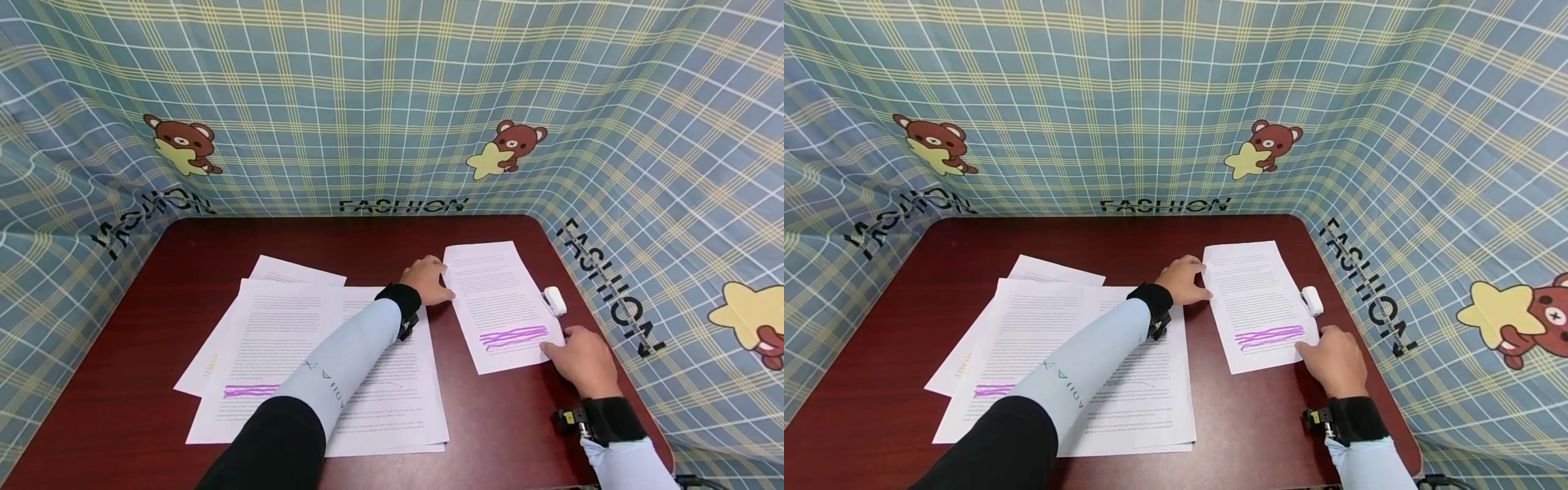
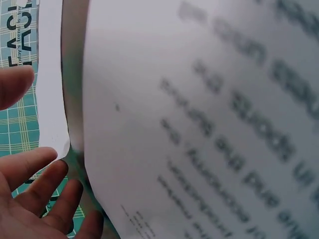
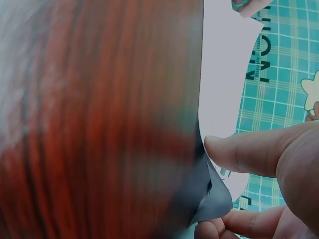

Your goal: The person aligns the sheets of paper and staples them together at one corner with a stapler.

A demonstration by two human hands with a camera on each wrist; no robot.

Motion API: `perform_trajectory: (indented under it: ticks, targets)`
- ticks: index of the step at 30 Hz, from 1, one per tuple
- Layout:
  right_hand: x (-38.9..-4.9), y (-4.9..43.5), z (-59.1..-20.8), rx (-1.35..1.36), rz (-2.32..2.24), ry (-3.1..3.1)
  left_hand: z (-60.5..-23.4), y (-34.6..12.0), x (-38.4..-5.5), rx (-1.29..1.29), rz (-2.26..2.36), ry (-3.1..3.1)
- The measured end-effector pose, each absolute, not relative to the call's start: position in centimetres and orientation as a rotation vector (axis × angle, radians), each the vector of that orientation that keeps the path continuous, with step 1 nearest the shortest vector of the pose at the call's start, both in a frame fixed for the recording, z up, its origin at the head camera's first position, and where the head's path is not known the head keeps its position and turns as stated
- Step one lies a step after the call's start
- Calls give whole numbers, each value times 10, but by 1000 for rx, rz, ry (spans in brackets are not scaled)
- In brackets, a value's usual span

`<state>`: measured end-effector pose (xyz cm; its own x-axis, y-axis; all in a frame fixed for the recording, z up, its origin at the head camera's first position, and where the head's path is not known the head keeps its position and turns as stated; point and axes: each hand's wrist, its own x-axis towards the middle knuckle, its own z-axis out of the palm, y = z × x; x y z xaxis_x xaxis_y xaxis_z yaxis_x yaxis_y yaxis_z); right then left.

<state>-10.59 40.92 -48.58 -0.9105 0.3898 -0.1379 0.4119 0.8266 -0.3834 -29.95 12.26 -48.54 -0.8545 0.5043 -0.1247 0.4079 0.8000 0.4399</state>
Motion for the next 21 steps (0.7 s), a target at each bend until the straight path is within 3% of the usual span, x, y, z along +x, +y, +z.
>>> perform_trajectory:
  ticks: [10, 21]
  targets:
    - [-110, 410, -489, 716, -766, 2946, -485, 124, -305, 745, 827, 2650]
    - [-104, 391, -490, 512, -584, 3050, -492, 123, -300, 506, 305, 2936]
